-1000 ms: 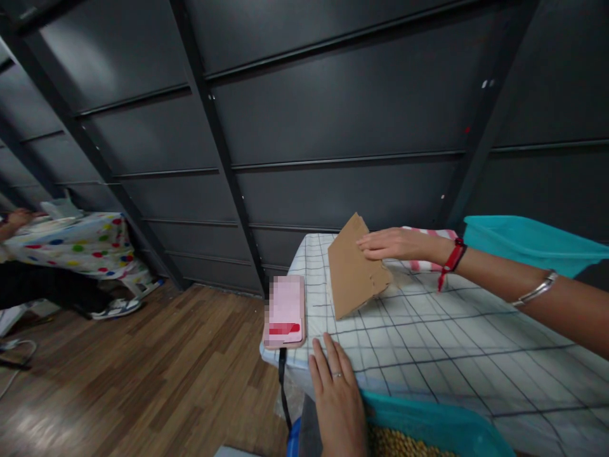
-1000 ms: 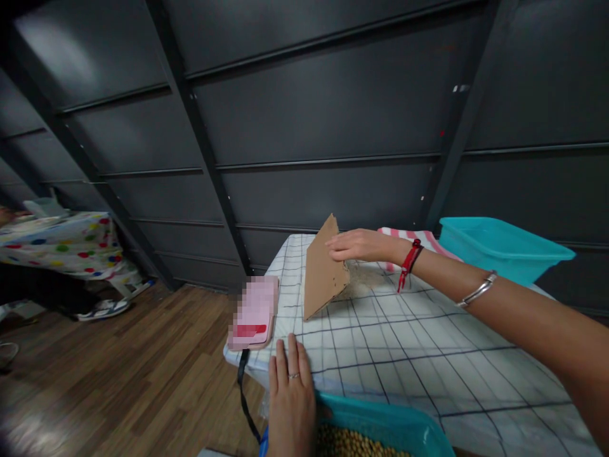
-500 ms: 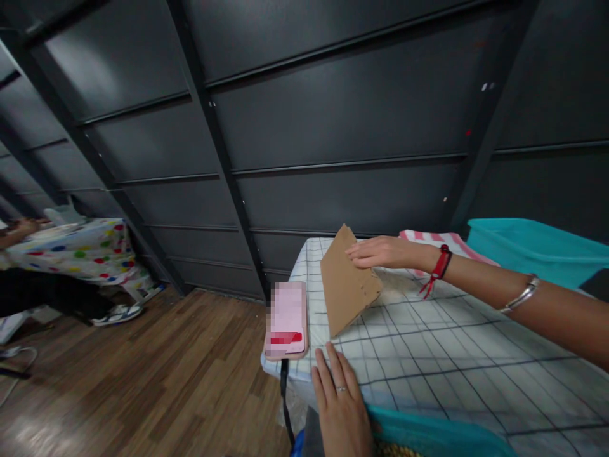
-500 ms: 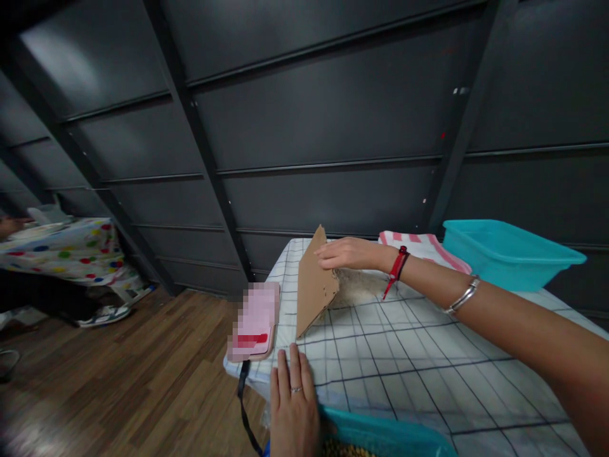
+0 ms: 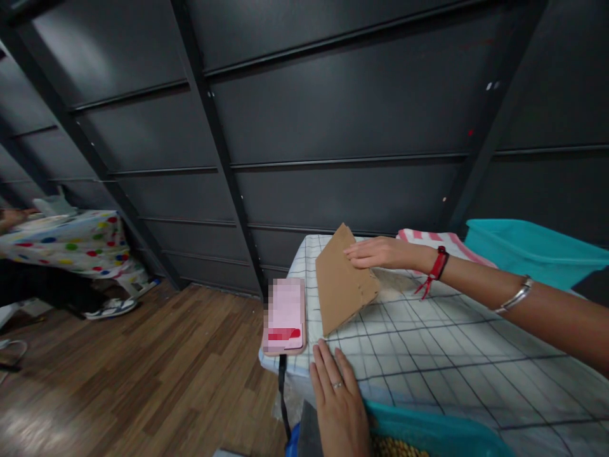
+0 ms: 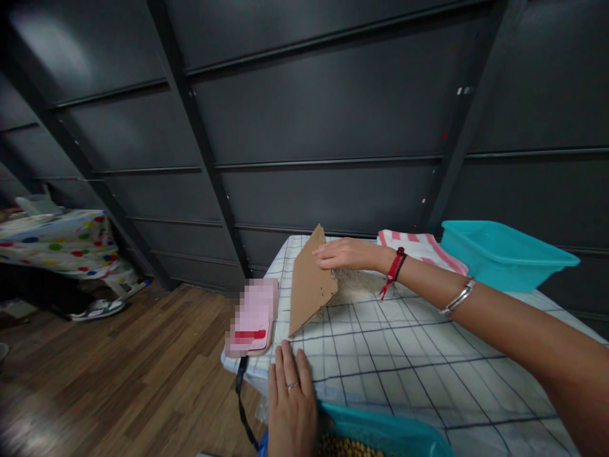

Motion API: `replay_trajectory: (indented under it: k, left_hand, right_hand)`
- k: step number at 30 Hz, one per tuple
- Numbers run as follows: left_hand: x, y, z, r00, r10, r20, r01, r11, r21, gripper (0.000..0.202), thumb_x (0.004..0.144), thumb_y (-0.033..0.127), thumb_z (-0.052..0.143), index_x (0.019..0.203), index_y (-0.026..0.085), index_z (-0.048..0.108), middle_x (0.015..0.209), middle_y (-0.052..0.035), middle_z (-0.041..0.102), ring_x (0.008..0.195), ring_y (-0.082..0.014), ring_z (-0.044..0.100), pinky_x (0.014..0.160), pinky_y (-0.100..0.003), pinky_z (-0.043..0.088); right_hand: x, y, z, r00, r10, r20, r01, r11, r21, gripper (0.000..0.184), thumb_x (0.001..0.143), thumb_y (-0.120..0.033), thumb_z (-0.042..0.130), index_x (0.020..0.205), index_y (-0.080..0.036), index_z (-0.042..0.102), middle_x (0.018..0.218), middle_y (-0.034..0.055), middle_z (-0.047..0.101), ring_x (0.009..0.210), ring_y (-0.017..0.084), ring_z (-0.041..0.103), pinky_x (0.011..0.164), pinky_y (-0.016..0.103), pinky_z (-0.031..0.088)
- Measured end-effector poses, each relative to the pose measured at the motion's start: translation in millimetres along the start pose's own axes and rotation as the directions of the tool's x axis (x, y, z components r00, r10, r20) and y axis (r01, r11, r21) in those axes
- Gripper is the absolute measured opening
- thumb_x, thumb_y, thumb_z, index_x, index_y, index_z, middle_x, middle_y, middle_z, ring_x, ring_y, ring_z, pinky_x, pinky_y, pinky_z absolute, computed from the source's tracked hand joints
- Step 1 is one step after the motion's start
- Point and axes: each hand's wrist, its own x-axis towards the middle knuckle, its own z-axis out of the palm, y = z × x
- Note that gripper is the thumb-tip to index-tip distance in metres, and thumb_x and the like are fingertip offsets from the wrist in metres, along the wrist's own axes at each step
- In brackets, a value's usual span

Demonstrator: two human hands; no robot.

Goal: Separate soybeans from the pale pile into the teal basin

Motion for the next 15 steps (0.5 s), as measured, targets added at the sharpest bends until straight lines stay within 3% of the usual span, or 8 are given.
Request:
replay_trajectory:
  k: [6, 9, 15]
  left_hand:
    - [-0.1, -0.1, 1.4, 1.0, -0.002, 0.002, 0.002, 1.0, -0.013, 0.043, 0.077, 0.014, 0.034, 0.115, 0.003, 0.051, 0.131, -0.0248, 0.042, 0.128, -0.0338, 0.023, 0.099, -0.053, 0.035]
    - [-0.6, 0.0, 3.4, 1.0, -0.001, -0.017, 0.001, 1.0, -0.018, 0.043, 0.077, 0.014, 0.034, 0.115, 0.003, 0.051, 0.13, -0.0249, 0.042, 0.128, -0.0343, 0.022, 0.099, -0.053, 0.035]
    - [1.3, -0.8, -1.0, 1.0, 0.019, 0.005, -0.019, 0.999, 0.032, 0.042, 0.077, 0.016, 0.037, 0.115, 0.005, 0.052, 0.129, -0.0236, 0.045, 0.125, -0.0325, 0.032, 0.097, -0.052, 0.038]
  right_hand:
    - [-28.0, 8.2, -16.9, 0.994, 0.105, 0.039, -0.105, 0.994, 0.004, 0.029, 0.09, -0.011, 0.03, 0.098, -0.018, 0.057, 0.114, 0.0082, 0.059, 0.112, 0.015, 0.049, 0.092, 0.036, 0.044]
    - [-36.7, 14.0, -23.7, 0.99, 0.138, -0.003, -0.138, 0.99, 0.014, 0.027, 0.09, -0.012, 0.032, 0.101, -0.018, 0.056, 0.115, 0.0083, 0.058, 0.112, 0.015, 0.049, 0.093, 0.037, 0.043]
    - [-13.2, 1.3, -7.9, 0.992, 0.097, -0.085, -0.1, 0.994, -0.041, 0.027, 0.09, -0.01, 0.032, 0.099, -0.016, 0.057, 0.11, 0.0093, 0.061, 0.113, 0.016, 0.049, 0.091, 0.035, 0.045]
